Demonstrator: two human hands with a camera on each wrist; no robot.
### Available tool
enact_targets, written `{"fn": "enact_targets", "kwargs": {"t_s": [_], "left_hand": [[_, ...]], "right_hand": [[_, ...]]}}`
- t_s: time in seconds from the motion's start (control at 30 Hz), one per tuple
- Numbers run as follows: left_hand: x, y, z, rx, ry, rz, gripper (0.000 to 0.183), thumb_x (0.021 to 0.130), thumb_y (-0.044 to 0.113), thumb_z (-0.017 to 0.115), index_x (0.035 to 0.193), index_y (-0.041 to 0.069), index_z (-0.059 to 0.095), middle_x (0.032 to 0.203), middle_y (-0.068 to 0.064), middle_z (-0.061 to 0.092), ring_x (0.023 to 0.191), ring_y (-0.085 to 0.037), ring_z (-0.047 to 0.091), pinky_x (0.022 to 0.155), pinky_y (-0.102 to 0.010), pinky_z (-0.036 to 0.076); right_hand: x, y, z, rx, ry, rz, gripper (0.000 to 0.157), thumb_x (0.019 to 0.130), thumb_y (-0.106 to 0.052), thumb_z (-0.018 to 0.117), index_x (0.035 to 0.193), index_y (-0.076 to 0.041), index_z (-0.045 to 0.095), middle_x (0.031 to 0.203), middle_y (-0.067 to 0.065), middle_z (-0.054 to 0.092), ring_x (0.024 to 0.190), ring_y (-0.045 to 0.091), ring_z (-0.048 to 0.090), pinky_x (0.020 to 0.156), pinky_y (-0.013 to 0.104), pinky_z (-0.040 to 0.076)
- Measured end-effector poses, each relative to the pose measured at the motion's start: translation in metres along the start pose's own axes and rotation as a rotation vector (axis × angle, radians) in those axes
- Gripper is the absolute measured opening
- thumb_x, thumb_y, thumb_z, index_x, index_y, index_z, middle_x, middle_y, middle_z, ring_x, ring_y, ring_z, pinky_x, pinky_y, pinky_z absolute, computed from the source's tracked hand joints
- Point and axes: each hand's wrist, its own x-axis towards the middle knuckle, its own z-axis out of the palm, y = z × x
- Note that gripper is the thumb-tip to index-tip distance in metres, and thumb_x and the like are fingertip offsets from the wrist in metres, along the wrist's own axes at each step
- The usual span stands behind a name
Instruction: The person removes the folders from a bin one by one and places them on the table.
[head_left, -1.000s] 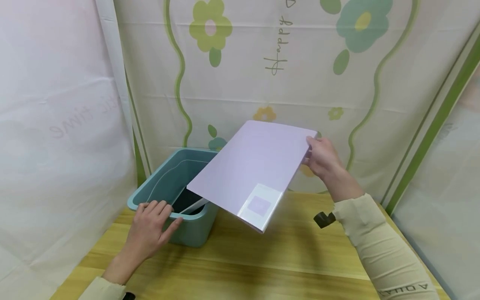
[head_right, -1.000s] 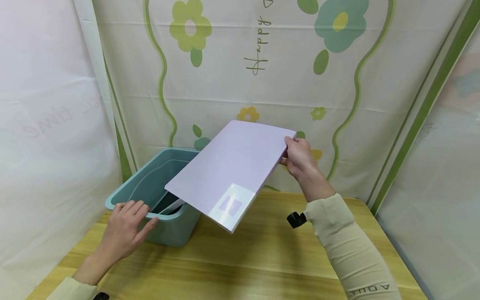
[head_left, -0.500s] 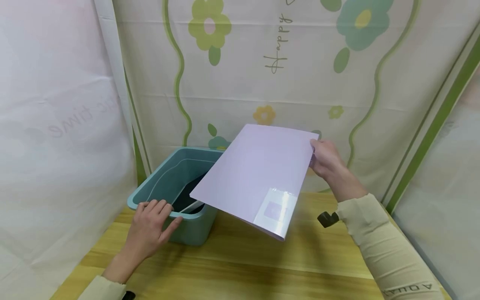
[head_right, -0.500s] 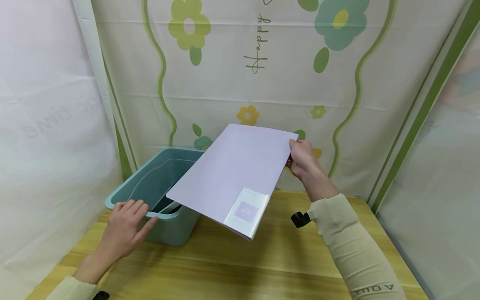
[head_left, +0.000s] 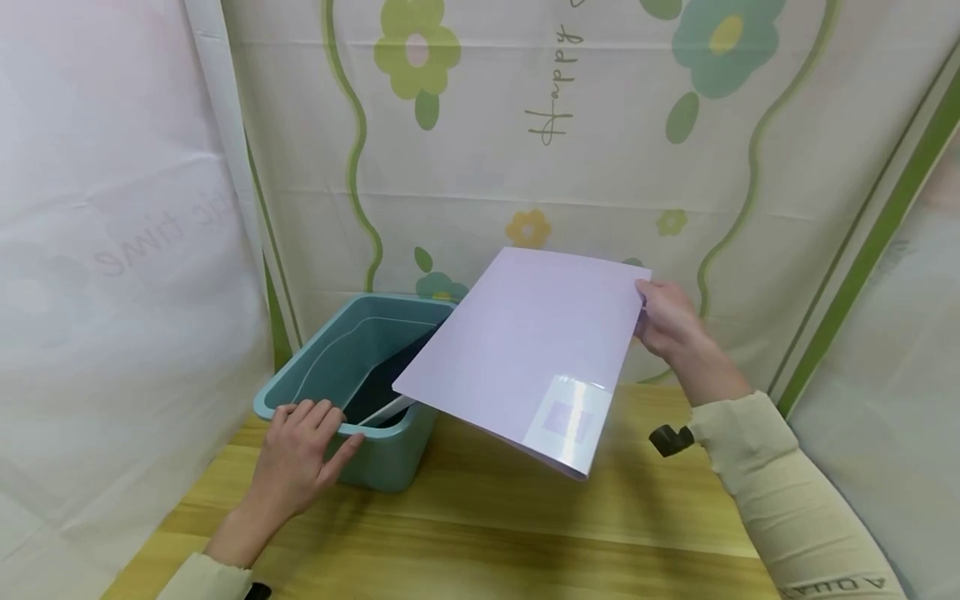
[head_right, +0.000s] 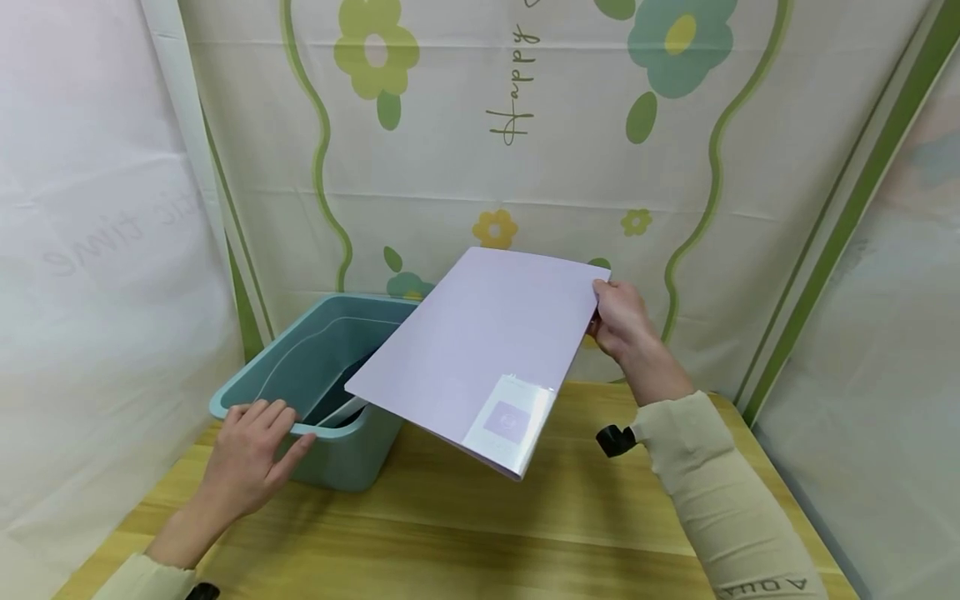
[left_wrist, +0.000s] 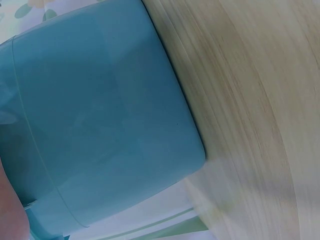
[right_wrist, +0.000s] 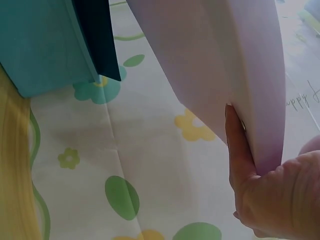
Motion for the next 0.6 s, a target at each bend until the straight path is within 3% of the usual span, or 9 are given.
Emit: {"fn": "enact_targets", "kwargs": {"t_s": [0.6], "left_hand": [[-0.001, -0.001, 0.0, 0.006, 0.0, 0.004, 0.047, 0.104, 0.057, 0.043, 0.084, 0.015, 0.053, 0.081, 0.0, 0.05, 0.079, -0.025, 0.051, 0.077, -0.048, 0.04]], "right_hand": [[-0.006, -0.006, -0.016, 0.024, -0.04, -0.002, 0.062, 0.112, -0.023, 0.03, 0.159, 0.006, 0.002, 0.127, 0.003, 0.044, 0.107, 0.008, 0.056, 0.087, 0.024, 0.053]]}}
